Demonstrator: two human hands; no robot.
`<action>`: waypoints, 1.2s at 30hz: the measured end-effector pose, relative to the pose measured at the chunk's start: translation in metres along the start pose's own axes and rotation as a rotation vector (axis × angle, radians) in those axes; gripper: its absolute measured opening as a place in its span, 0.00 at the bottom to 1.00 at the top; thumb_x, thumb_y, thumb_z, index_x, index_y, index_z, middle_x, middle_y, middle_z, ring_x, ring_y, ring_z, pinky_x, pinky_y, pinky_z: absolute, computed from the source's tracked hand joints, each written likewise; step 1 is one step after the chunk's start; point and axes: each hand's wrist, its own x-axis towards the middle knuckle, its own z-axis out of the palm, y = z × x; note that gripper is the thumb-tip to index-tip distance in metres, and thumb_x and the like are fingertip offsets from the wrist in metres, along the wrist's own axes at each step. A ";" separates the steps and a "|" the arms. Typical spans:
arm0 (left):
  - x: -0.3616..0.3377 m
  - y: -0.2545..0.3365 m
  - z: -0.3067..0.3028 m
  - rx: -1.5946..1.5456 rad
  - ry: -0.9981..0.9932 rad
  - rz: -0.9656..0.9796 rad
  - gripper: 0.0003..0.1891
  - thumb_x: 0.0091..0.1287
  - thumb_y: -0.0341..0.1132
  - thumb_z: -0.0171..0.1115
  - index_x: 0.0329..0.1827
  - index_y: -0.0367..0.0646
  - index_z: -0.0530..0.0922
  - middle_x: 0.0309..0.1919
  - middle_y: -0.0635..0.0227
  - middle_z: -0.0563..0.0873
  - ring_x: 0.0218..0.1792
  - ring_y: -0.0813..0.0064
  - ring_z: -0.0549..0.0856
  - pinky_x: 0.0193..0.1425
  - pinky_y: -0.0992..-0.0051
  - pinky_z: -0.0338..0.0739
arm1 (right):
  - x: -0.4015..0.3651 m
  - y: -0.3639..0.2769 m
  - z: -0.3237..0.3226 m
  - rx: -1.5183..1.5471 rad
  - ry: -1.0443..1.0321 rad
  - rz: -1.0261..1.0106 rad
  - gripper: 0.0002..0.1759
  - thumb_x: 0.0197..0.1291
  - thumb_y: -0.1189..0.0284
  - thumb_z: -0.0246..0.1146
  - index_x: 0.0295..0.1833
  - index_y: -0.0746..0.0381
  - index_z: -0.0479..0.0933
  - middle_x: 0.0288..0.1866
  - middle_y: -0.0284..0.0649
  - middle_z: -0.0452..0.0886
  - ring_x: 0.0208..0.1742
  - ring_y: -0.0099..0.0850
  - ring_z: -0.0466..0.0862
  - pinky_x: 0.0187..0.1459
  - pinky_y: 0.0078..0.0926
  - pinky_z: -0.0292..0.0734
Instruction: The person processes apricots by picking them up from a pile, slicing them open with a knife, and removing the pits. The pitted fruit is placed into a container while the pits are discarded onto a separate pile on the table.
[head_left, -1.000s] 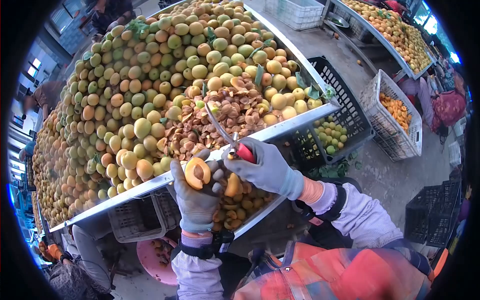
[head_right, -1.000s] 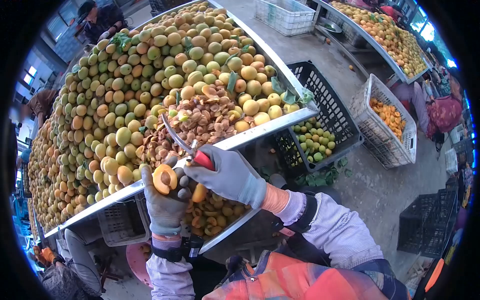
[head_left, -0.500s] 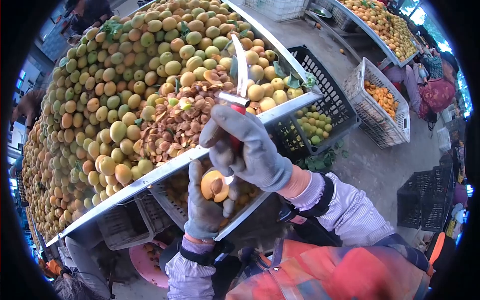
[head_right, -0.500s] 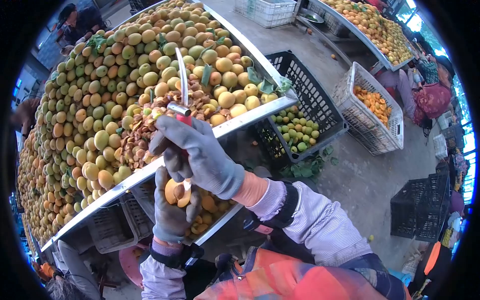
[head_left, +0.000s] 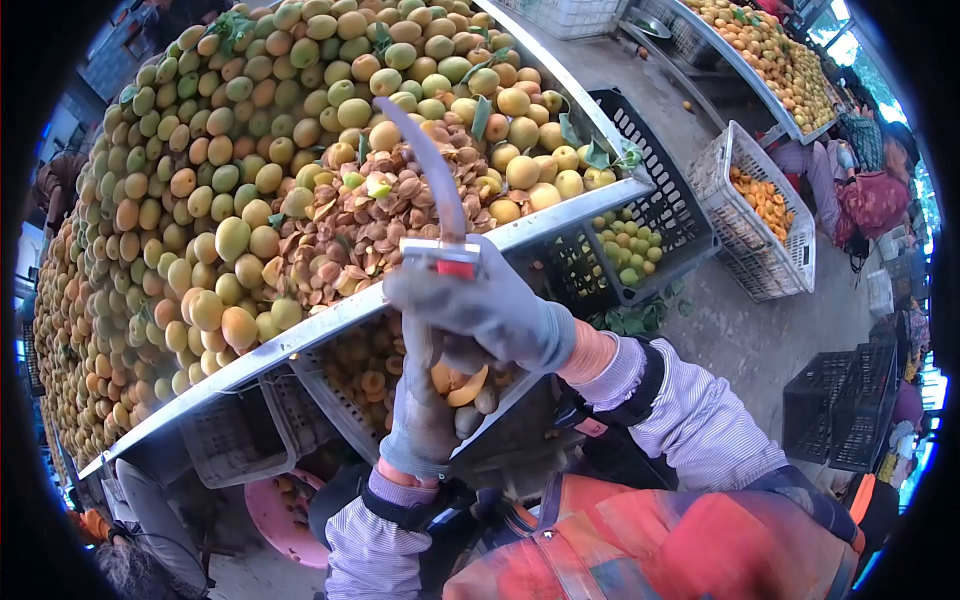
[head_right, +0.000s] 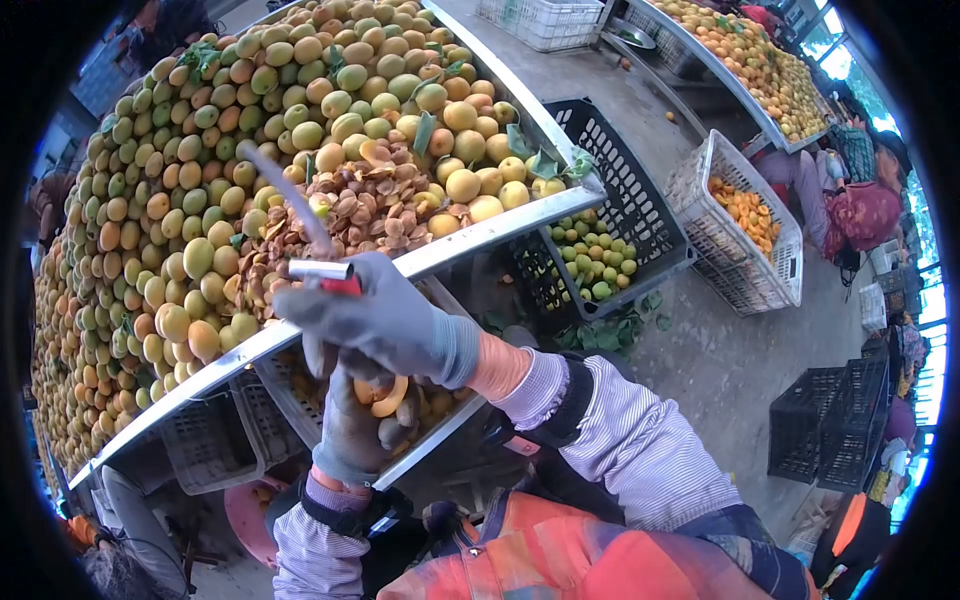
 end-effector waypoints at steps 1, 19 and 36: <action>-0.001 0.004 0.007 0.214 0.158 -0.047 0.32 0.55 0.24 0.62 0.64 0.39 0.58 0.47 0.63 0.76 0.45 0.71 0.79 0.51 0.77 0.75 | 0.001 0.001 -0.003 0.000 0.001 0.001 0.24 0.60 0.55 0.61 0.22 0.64 0.74 0.14 0.35 0.75 0.07 0.17 0.66 0.07 0.14 0.56; 0.013 0.006 0.014 -0.420 0.169 -0.178 0.29 0.69 0.62 0.39 0.40 0.42 0.72 0.20 0.66 0.74 0.10 0.83 0.64 0.10 0.86 0.56 | 0.011 0.030 -0.012 0.549 0.238 0.124 0.22 0.68 0.56 0.50 0.25 0.58 0.72 0.07 0.26 0.56 0.05 0.17 0.53 0.10 0.16 0.51; 0.017 0.018 -0.007 -0.255 0.637 0.280 0.29 0.64 0.64 0.49 0.50 0.47 0.73 0.36 0.72 0.80 0.34 0.76 0.79 0.36 0.76 0.74 | -0.016 0.049 0.010 -0.723 0.099 -0.141 0.18 0.54 0.58 0.65 0.43 0.60 0.76 0.36 0.47 0.79 0.37 0.46 0.80 0.38 0.35 0.75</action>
